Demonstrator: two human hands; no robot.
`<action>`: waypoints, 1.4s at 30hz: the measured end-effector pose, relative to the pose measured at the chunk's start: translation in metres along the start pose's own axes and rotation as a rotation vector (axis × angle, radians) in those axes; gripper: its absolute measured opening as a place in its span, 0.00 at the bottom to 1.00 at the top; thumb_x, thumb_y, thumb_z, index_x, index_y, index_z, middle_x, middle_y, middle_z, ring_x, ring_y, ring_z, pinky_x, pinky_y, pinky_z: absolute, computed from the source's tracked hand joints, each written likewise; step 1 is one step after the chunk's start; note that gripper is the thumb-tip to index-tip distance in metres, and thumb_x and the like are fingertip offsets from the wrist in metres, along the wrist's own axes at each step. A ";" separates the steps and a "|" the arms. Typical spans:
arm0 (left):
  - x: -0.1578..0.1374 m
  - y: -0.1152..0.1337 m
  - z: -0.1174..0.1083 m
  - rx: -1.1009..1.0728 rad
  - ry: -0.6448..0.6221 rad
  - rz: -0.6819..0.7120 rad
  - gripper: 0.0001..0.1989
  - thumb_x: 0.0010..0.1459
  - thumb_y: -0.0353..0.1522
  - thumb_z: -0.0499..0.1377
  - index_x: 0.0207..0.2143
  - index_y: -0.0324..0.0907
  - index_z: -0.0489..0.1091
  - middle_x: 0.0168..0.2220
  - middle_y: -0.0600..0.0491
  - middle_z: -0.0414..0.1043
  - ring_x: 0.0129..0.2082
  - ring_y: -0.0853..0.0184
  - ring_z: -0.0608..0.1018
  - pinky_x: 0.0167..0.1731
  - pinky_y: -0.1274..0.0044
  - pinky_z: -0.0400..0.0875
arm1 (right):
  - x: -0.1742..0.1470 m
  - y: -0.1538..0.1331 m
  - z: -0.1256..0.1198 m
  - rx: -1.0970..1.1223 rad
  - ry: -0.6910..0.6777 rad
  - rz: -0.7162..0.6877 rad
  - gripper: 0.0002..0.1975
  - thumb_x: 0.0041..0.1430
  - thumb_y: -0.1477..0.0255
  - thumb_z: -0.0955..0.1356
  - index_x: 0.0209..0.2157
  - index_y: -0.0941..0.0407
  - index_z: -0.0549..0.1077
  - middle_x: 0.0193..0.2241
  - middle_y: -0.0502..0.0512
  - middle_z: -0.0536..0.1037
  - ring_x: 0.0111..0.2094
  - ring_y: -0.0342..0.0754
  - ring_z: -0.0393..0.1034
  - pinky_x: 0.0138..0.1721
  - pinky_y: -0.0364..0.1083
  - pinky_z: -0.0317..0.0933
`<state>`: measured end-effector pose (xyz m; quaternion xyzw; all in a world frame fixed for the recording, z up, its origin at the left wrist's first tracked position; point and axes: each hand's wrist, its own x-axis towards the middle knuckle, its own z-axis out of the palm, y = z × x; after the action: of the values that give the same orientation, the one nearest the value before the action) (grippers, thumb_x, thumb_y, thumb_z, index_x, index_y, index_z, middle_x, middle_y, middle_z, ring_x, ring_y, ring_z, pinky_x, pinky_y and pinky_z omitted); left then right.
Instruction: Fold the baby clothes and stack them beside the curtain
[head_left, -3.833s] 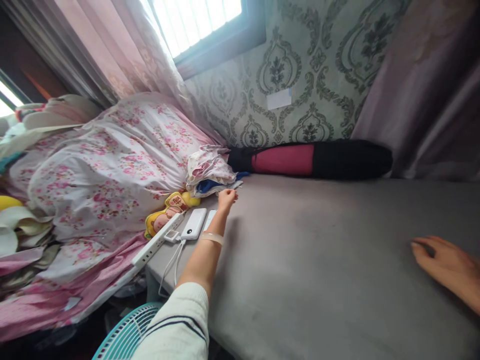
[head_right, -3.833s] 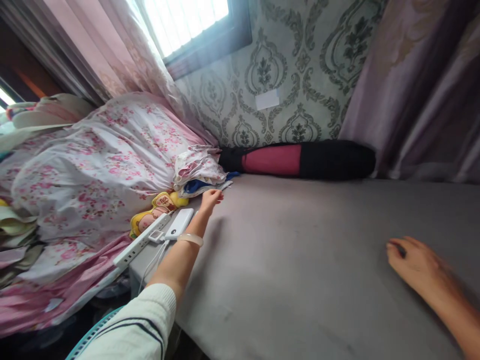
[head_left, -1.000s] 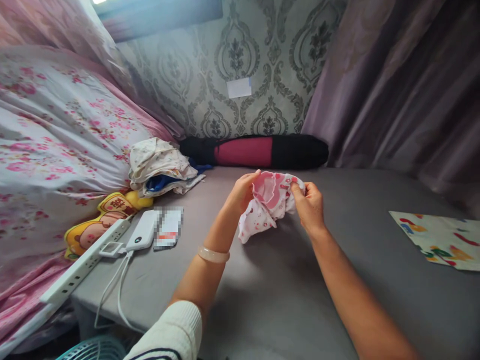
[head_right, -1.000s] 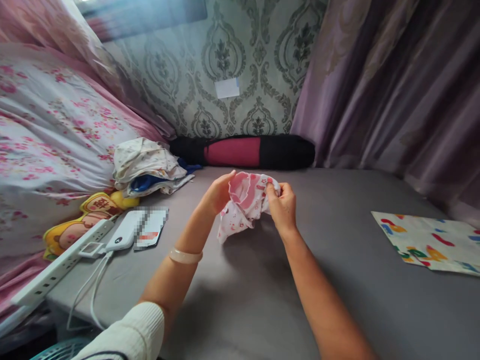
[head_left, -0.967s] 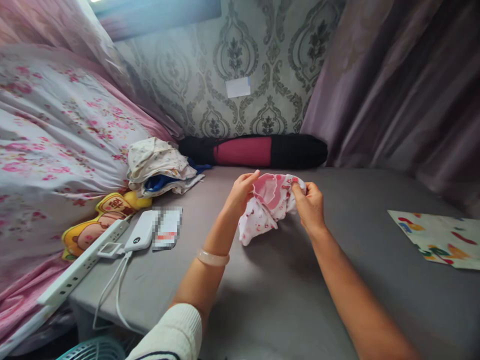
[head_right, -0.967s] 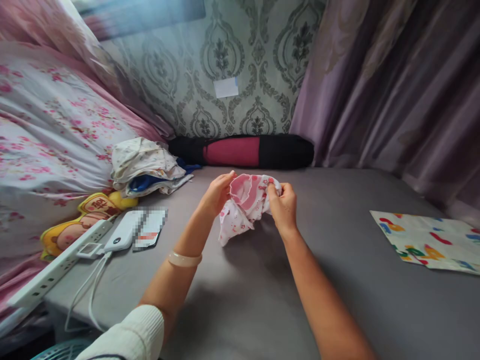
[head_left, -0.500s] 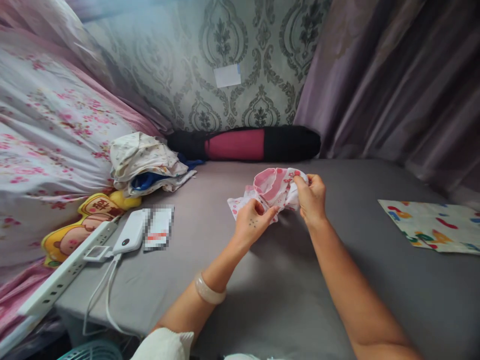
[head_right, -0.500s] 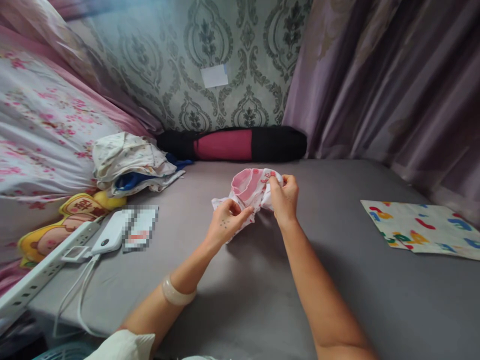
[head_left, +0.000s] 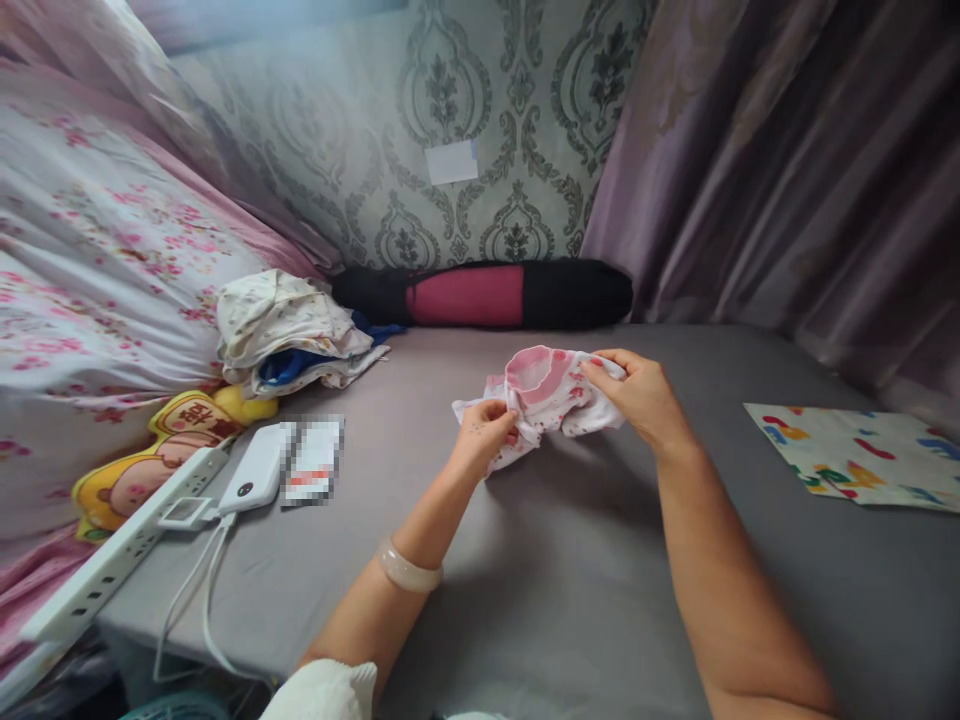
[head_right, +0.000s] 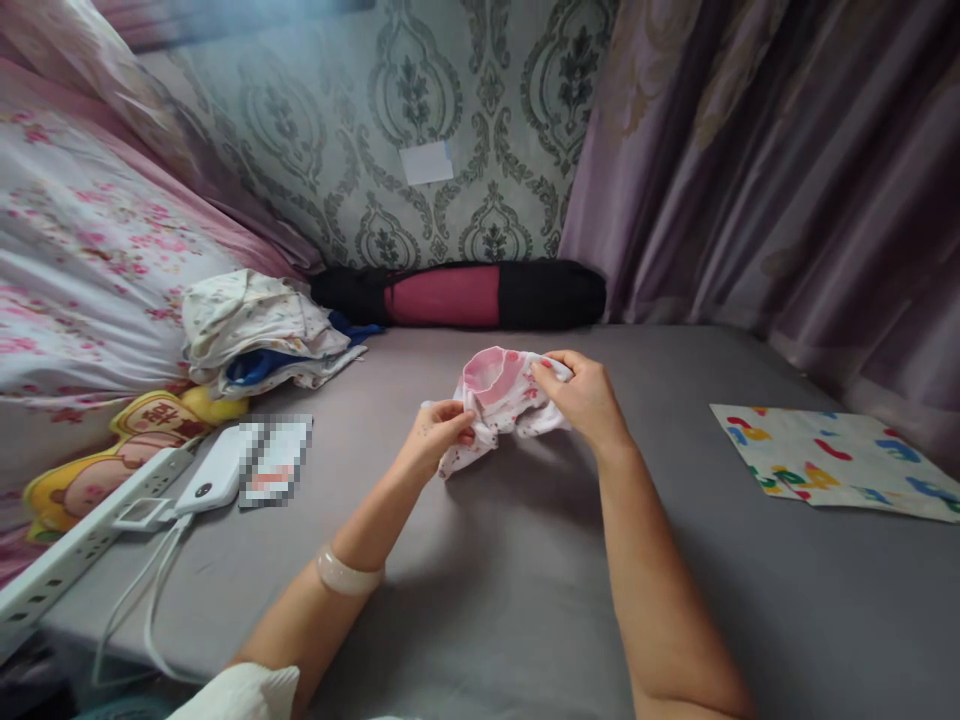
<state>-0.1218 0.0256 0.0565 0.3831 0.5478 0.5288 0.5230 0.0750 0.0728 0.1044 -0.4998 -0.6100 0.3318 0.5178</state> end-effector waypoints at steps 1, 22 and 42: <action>-0.001 0.006 -0.005 -0.029 0.025 -0.004 0.06 0.45 0.30 0.66 0.22 0.40 0.71 0.20 0.56 0.69 0.20 0.73 0.72 0.23 0.80 0.69 | -0.001 -0.001 -0.004 -0.016 -0.024 -0.004 0.18 0.46 0.59 0.73 0.35 0.59 0.79 0.28 0.53 0.79 0.27 0.47 0.70 0.28 0.44 0.62; -0.025 0.194 -0.092 0.431 -0.114 0.600 0.13 0.44 0.39 0.68 0.30 0.40 0.76 0.25 0.53 0.74 0.25 0.69 0.73 0.23 0.78 0.66 | 0.009 -0.129 -0.091 -0.278 -0.229 -0.122 0.23 0.45 0.52 0.75 0.38 0.53 0.80 0.31 0.52 0.80 0.28 0.44 0.70 0.27 0.43 0.63; 0.036 0.187 -0.042 0.637 0.369 1.181 0.04 0.51 0.37 0.65 0.27 0.48 0.78 0.39 0.52 0.73 0.44 0.63 0.72 0.46 0.70 0.67 | 0.054 -0.106 -0.091 -0.119 -0.077 -0.435 0.17 0.46 0.52 0.74 0.29 0.50 0.81 0.46 0.54 0.76 0.49 0.54 0.68 0.53 0.54 0.62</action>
<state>-0.1932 0.0805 0.2289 0.6557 0.4561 0.5947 -0.0915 0.1367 0.0840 0.2405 -0.3732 -0.7411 0.1946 0.5231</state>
